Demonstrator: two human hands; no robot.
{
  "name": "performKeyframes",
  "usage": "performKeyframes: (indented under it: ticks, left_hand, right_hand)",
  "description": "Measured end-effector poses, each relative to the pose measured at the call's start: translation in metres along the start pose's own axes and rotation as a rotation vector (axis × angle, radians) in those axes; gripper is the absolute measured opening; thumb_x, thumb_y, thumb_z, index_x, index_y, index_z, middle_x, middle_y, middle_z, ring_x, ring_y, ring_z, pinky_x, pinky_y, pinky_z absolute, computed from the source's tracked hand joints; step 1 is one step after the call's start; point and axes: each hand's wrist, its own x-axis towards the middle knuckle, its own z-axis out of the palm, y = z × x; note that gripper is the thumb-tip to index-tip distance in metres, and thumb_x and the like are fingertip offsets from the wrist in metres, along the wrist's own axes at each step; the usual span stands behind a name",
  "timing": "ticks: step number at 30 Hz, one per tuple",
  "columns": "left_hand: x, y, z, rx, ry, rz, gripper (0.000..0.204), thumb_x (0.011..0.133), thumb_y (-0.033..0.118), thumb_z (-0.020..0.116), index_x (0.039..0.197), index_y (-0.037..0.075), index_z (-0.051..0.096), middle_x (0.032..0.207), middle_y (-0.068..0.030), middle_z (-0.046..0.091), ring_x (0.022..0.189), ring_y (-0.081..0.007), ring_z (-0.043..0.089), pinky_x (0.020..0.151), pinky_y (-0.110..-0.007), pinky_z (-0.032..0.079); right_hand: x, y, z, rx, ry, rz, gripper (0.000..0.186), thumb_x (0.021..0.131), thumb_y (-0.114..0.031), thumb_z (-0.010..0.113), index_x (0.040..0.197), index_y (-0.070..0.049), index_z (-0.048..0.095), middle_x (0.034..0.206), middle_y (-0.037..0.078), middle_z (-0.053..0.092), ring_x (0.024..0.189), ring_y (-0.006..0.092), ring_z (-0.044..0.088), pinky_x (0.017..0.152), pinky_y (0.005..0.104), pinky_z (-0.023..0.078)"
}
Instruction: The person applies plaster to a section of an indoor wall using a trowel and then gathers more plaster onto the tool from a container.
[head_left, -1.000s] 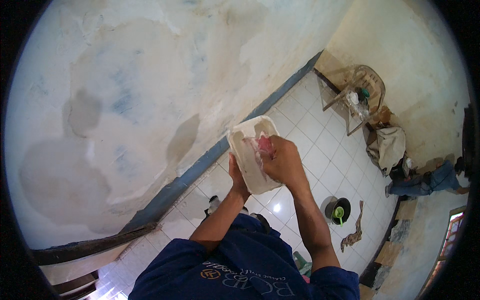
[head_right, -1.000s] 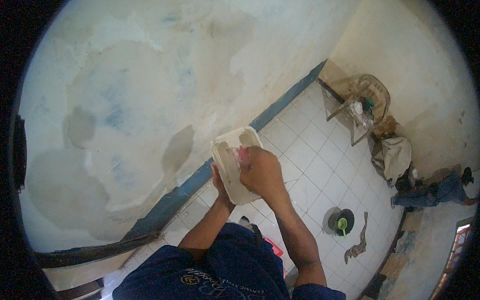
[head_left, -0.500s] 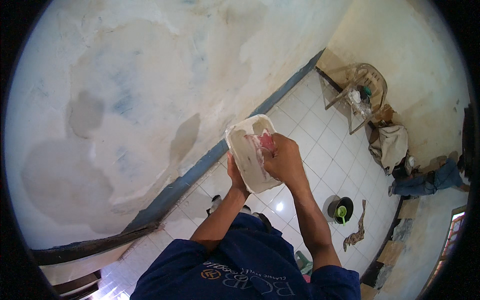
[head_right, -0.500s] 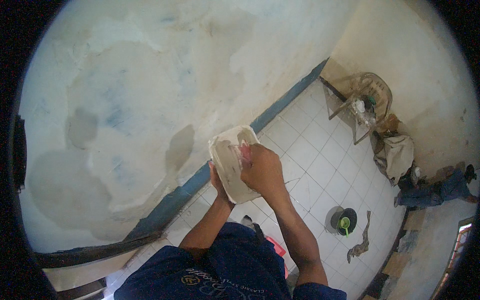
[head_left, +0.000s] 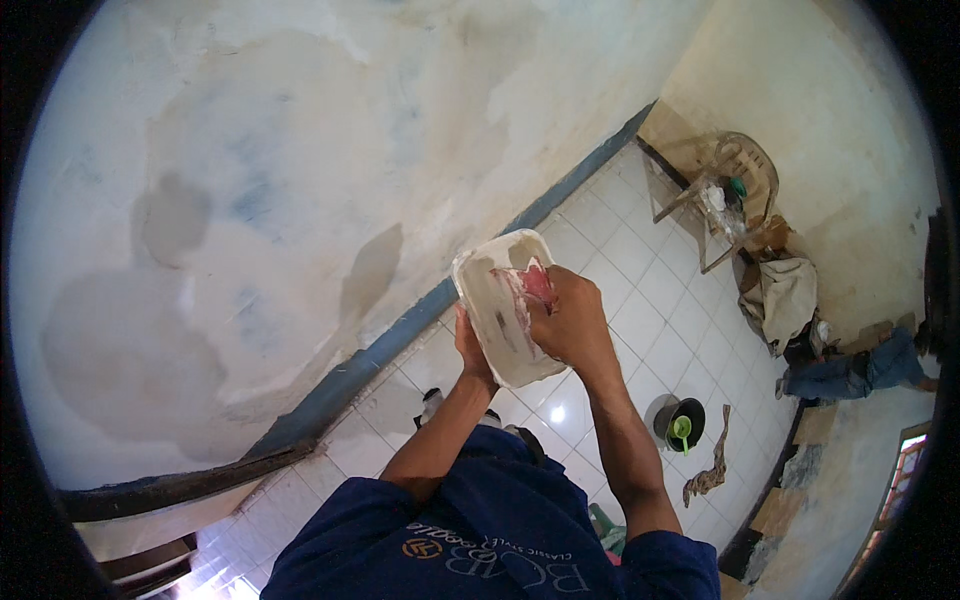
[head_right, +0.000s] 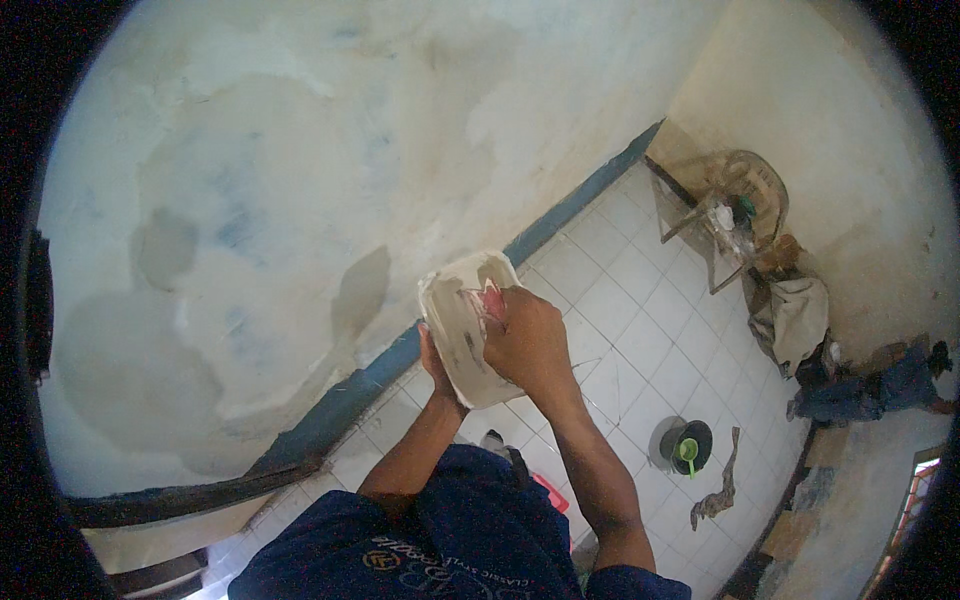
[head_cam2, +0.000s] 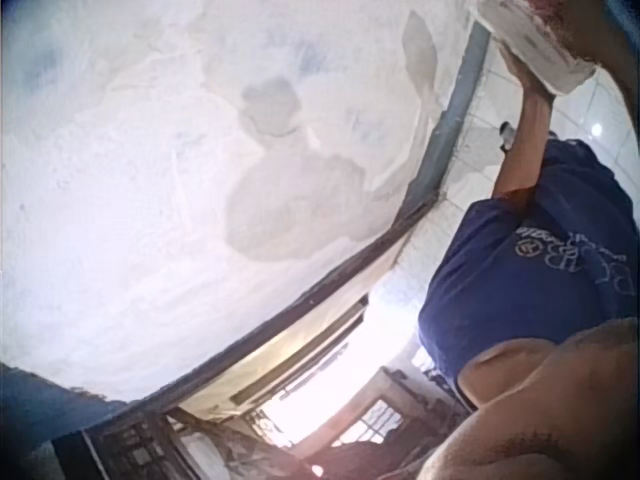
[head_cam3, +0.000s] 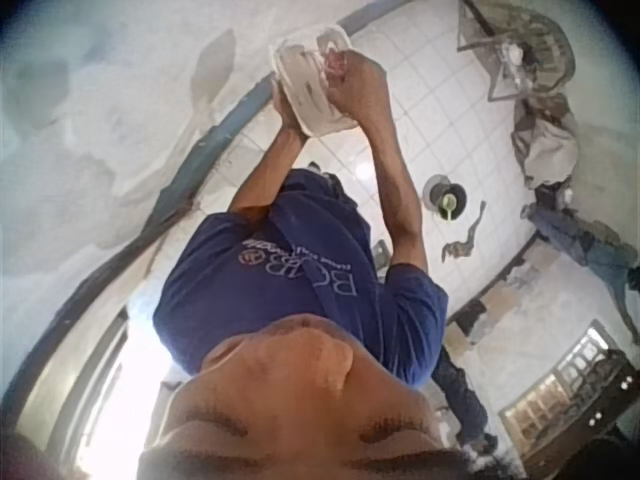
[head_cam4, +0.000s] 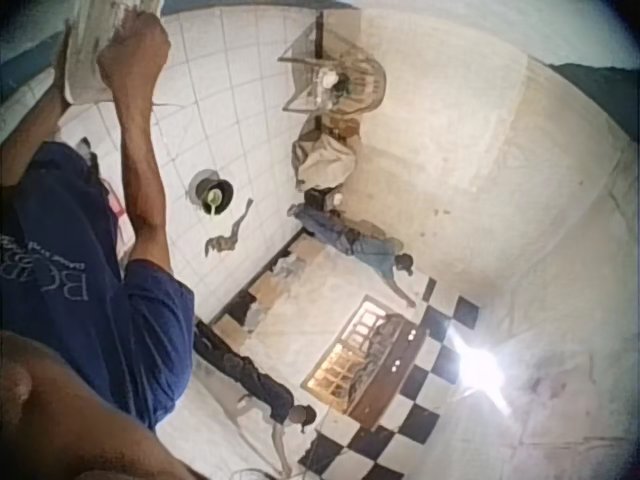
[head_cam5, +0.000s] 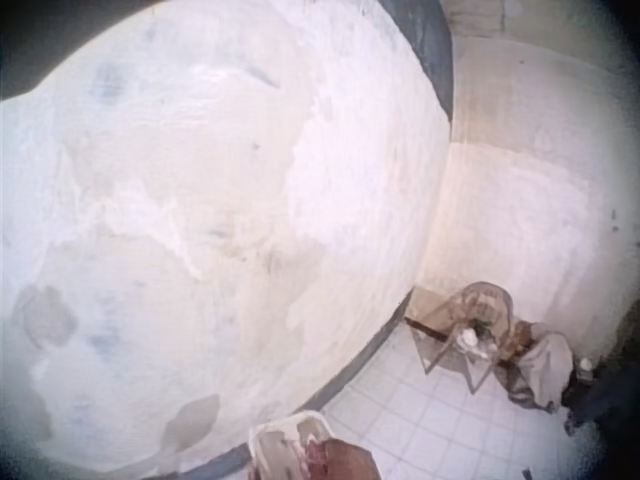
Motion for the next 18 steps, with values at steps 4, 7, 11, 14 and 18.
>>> performKeyframes:
  ticks: [4,7,11,14,18]
  left_hand:
    - [0.003,0.000,-0.006,-0.021,-0.039,0.009,0.079,0.084,0.068,0.035,0.140,0.012,0.033,0.139,-0.0147,0.039,0.125,-0.0349,0.041,0.105,-0.049,0.034]
    - [0.000,0.000,-0.007,0.000,-0.021,0.012,0.079,0.084,0.067,0.035,0.140,0.012,0.032,0.139,-0.0146,0.039,0.125,-0.0345,0.041,0.104,-0.049,0.034]
    - [0.004,-0.001,-0.004,0.024,-0.057,0.059,0.080,0.084,0.068,0.034,0.141,0.012,0.031,0.139,-0.0146,0.039,0.125,-0.0344,0.041,0.104,-0.050,0.034]
    - [-0.002,0.005,0.000,0.051,0.024,0.013,0.081,0.083,0.070,0.033,0.141,0.012,0.031,0.140,-0.0145,0.038,0.126,-0.0346,0.039,0.105,-0.051,0.033]
    - [0.001,0.004,0.000,0.007,0.037,0.022,0.082,0.083,0.070,0.033,0.141,0.012,0.032,0.139,-0.0145,0.039,0.125,-0.0345,0.040,0.105,-0.051,0.033]
  right_hand:
    - [-0.005,-0.004,0.003,0.073,0.004,-0.045,0.014,0.067,-0.007,0.060,0.074,0.004,0.055,0.070,0.024,0.057,0.066,0.0406,0.057,0.059,0.0412,0.044]
    - [-0.001,-0.003,0.002,-0.031,0.004,-0.053,0.014,0.067,-0.007,0.061,0.074,0.004,0.055,0.068,0.024,0.056,0.065,0.0407,0.057,0.059,0.0416,0.044]
    - [-0.003,-0.005,0.005,0.008,-0.016,-0.043,0.014,0.067,-0.007,0.061,0.074,0.004,0.055,0.068,0.024,0.056,0.065,0.0401,0.057,0.059,0.0415,0.044]
    - [0.000,-0.009,0.000,0.005,0.000,-0.070,0.014,0.068,-0.007,0.062,0.074,0.004,0.055,0.067,0.024,0.056,0.064,0.0396,0.057,0.058,0.0412,0.044]
    - [-0.004,-0.010,0.003,0.097,-0.033,-0.079,0.014,0.069,-0.007,0.063,0.073,0.004,0.055,0.068,0.023,0.056,0.064,0.0397,0.057,0.057,0.0411,0.043]
